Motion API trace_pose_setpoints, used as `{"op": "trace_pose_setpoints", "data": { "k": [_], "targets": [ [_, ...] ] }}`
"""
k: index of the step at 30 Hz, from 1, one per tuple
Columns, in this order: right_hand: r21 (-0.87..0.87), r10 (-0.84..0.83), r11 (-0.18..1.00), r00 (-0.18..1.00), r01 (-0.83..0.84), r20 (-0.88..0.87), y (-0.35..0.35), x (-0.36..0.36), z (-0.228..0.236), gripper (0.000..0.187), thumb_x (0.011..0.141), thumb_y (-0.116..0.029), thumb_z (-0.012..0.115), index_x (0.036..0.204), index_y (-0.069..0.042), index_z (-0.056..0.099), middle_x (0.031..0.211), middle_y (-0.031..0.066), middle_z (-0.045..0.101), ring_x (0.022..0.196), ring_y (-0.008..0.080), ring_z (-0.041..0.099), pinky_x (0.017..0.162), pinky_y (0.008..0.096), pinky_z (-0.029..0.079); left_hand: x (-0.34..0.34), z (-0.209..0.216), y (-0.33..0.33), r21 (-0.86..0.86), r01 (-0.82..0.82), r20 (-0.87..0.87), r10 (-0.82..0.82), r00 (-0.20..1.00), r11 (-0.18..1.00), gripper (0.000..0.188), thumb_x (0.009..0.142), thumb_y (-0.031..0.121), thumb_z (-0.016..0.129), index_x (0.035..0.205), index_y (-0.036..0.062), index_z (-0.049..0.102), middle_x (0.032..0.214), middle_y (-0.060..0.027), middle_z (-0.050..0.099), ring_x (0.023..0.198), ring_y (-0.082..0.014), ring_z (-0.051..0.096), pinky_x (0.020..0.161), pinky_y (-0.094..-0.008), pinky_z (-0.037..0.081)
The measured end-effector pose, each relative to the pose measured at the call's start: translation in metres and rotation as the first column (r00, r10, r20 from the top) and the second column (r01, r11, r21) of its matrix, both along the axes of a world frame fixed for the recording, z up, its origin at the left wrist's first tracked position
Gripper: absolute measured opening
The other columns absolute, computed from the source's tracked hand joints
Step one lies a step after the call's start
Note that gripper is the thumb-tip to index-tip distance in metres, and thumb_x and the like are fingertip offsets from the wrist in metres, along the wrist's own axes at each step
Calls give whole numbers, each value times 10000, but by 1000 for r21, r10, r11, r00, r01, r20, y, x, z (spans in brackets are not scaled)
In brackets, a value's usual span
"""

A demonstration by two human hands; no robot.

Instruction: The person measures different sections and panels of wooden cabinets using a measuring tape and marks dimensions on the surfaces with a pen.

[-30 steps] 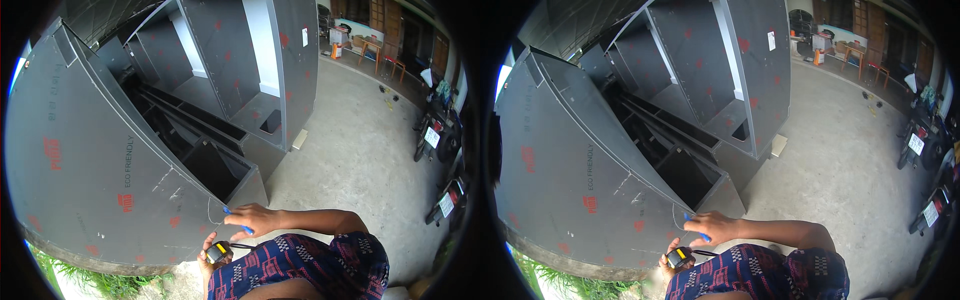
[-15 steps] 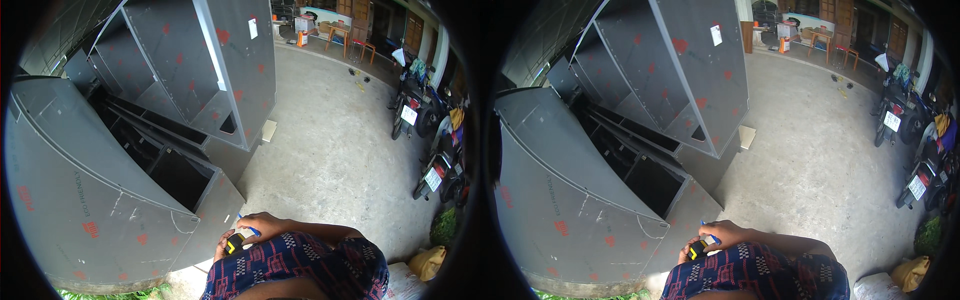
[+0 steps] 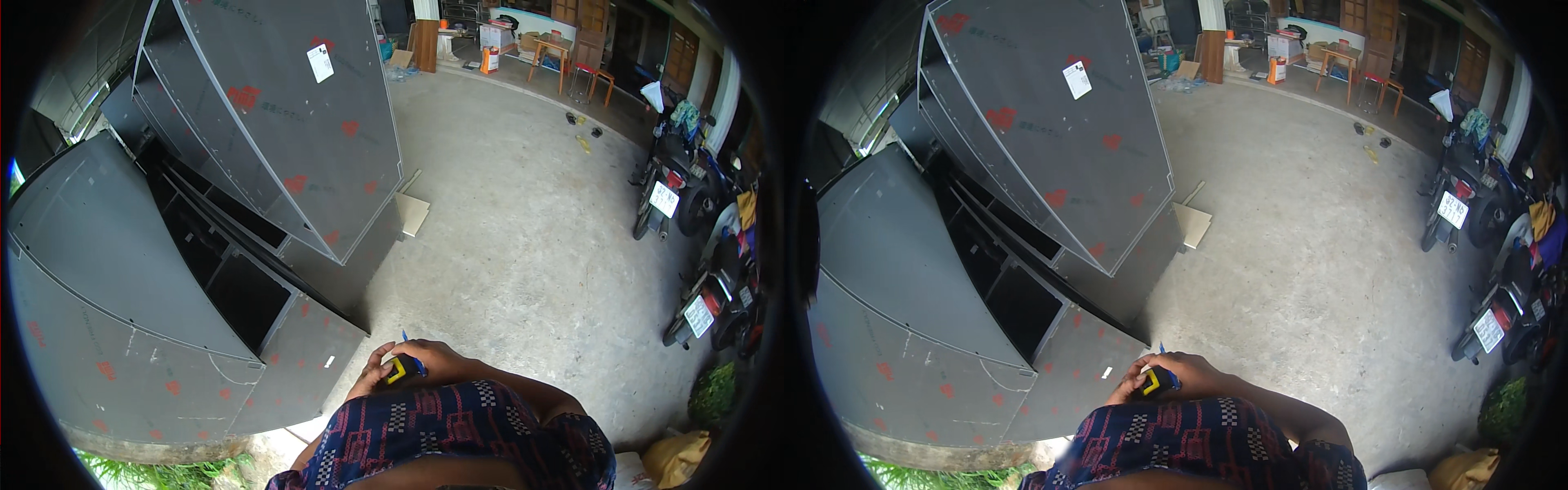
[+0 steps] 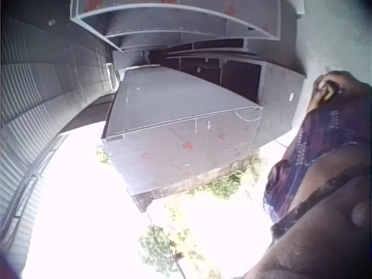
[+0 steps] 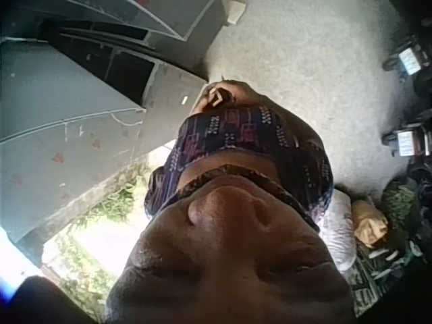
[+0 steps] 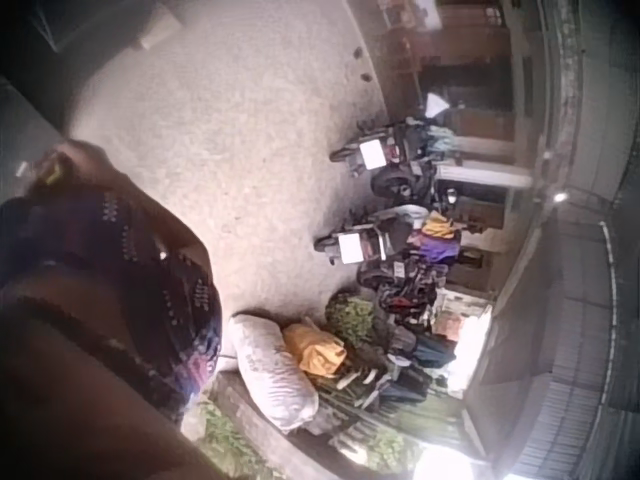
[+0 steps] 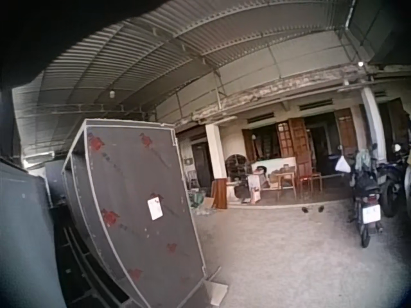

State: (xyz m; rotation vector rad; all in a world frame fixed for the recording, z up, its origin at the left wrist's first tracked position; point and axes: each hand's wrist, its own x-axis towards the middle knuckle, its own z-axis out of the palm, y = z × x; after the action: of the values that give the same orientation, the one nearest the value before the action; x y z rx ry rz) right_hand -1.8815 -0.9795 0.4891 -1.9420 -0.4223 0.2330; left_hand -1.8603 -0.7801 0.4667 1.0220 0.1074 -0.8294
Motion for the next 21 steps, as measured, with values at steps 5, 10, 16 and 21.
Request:
{"op": "trace_pose_setpoints", "data": {
  "k": [5, 10, 16, 21],
  "targets": [
    [53, -66, 997, 994, 62, 89, -46, -16, -8, 581, 759, -395, 733, 1223, -121, 517, 1063, 184, 624, 1024, 366, 604, 851, 423, 481, 6, -5, -46, -57, 167, -16, -168, 986, 984, 618, 869, 160, 596, 1417, 138, 313, 1237, -121, 560, 1196, -226, 522, 1024, -325, 397],
    [80, -273, 961, 948, 263, 166, -73, -26, -31, 526, 727, -336, 790, 1119, -65, 566, 999, 164, 634, 940, 330, 640, 797, 400, 504, 17, 0, -86, -29, 267, -69, -268, 961, 963, 651, 858, 219, 637, 1416, 113, 318, 1269, -128, 535, 1206, -234, 510, 1038, -338, 388],
    [151, -328, 942, 916, 299, 231, -90, -7, -39, 488, 709, -221, 829, 1072, -30, 565, 934, 139, 650, 847, 257, 665, 737, 337, 517, 40, -16, -101, -39, 202, -133, -205, 970, 979, 707, 863, 325, 668, 1419, 52, 325, 1309, -157, 504, 1239, -249, 481, 1063, -368, 373],
    [210, -301, 943, 929, 257, 216, -108, 37, -33, 442, 715, -192, 833, 1038, -26, 582, 915, 125, 652, 835, 190, 652, 724, 311, 512, 75, -15, -117, -77, 157, -73, -163, 984, 985, 555, 911, 281, 630, 1359, 35, 416, 1283, -132, 525, 1220, -234, 493, 1045, -357, 389]
  ]
}}
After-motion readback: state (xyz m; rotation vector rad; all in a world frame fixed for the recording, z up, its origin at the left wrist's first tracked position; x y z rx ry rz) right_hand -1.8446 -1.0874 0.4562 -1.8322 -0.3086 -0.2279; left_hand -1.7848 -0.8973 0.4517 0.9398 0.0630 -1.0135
